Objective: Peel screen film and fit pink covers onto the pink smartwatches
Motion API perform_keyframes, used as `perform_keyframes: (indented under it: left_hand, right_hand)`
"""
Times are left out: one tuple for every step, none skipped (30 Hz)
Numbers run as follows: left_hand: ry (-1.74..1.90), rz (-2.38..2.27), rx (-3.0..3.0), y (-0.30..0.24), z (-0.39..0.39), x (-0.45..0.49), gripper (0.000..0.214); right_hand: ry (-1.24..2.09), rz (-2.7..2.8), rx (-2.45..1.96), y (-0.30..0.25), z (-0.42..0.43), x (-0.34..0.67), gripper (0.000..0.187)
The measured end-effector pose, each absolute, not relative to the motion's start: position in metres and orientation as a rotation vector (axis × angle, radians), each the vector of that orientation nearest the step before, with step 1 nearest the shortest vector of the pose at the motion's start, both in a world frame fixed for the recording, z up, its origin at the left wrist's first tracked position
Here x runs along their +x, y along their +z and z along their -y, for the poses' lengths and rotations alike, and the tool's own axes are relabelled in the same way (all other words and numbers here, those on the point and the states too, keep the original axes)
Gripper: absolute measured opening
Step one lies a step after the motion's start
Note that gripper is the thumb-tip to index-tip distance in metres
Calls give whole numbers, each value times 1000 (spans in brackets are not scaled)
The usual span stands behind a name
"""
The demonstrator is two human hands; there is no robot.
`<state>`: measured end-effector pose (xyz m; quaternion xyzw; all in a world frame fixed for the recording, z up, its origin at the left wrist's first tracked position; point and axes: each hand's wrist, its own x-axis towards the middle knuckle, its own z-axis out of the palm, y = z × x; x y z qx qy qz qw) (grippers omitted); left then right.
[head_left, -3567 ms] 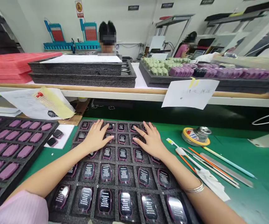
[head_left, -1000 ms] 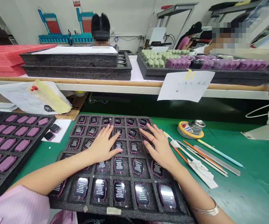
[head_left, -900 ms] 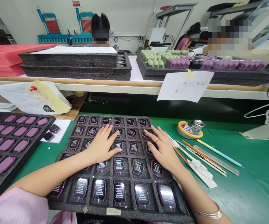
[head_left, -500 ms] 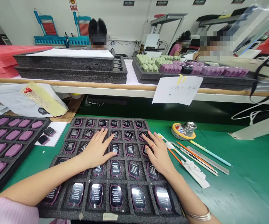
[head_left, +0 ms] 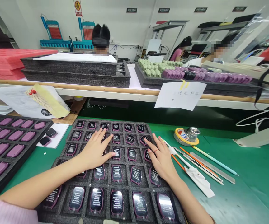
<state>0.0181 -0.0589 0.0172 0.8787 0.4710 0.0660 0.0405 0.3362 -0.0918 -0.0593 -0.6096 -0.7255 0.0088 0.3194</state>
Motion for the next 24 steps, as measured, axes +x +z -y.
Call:
perform_keyframes:
  left_hand:
    - [189, -1465, 2680, 19, 59, 15, 79]
    - [178, -1492, 2662, 21, 59, 10, 79]
    - [172, -1522, 2640, 23, 60, 5, 78]
    - [173, -1556, 2612, 25, 60, -2, 78]
    - [183, -1593, 2581, 26, 62, -9, 77]
    - [199, -1627, 2550, 26, 64, -18, 76]
    - [218, -1658, 2520, 27, 66, -27, 74]
    - [238, -1685, 2492, 26, 69, -37, 72]
    - [258, -1707, 2464, 25, 72, -47, 71]
    - [281, -1730, 2431, 24, 76, -57, 71]
    - [307, -1752, 2394, 23, 80, -68, 71]
    - [335, -1770, 2355, 21, 84, -78, 71]
    - [367, -1785, 2315, 18, 87, -89, 71]
    - [408, -1804, 2276, 15, 90, -98, 71]
    - [448, -1826, 2235, 12, 93, -108, 72]
    - [496, -1852, 2193, 7, 95, -116, 72]
    - [546, -1878, 2148, 2, 97, -122, 73]
    - [604, -1904, 2097, -4, 99, -126, 75]
    - [672, -1927, 2036, -11, 101, -129, 78]
    - [741, -1937, 1971, -18, 104, -129, 82]
    - [801, -1929, 1902, -24, 106, -128, 84]
    - [846, -1909, 1841, -30, 109, -125, 83]
    - [862, -1871, 1814, -34, 112, -122, 82]
    - [868, -1830, 1806, -37, 115, -119, 79]
  right_hand:
    - [31, 1905, -1602, -61, 92, 337, 46]
    - [37, 1902, -1602, -62, 91, 338, 46]
    - [42, 1899, -1603, -63, 91, 338, 46]
    - [45, 1895, -1605, -64, 91, 339, 46]
    - [46, 1892, -1608, -65, 91, 340, 47]
    - [45, 1890, -1611, -65, 91, 340, 47]
    - [42, 1889, -1613, -65, 91, 340, 47]
    - [38, 1890, -1614, -65, 91, 340, 47]
    - [33, 1894, -1614, -64, 91, 339, 46]
    - [26, 1899, -1614, -63, 91, 339, 44]
    - [18, 1903, -1615, -61, 91, 339, 43]
    - [8, 1904, -1618, -59, 91, 340, 43]
    - [-2, 1902, -1623, -56, 91, 340, 44]
    - [-10, 1898, -1630, -53, 90, 341, 45]
    - [-16, 1893, -1640, -50, 89, 342, 47]
    - [-15, 1892, -1650, -47, 88, 342, 49]
    - [-8, 1898, -1658, -43, 87, 342, 51]
    - [7, 1914, -1661, -40, 86, 341, 52]
    - [28, 1940, -1658, -36, 85, 338, 54]
    - [54, 1978, -1645, -33, 83, 333, 55]
    - [82, 2025, -1624, -29, 82, 326, 57]
    - [110, 2078, -1594, -25, 80, 317, 58]
    - [138, 2135, -1559, -22, 79, 307, 59]
    - [165, 2195, -1519, -18, 77, 295, 59]
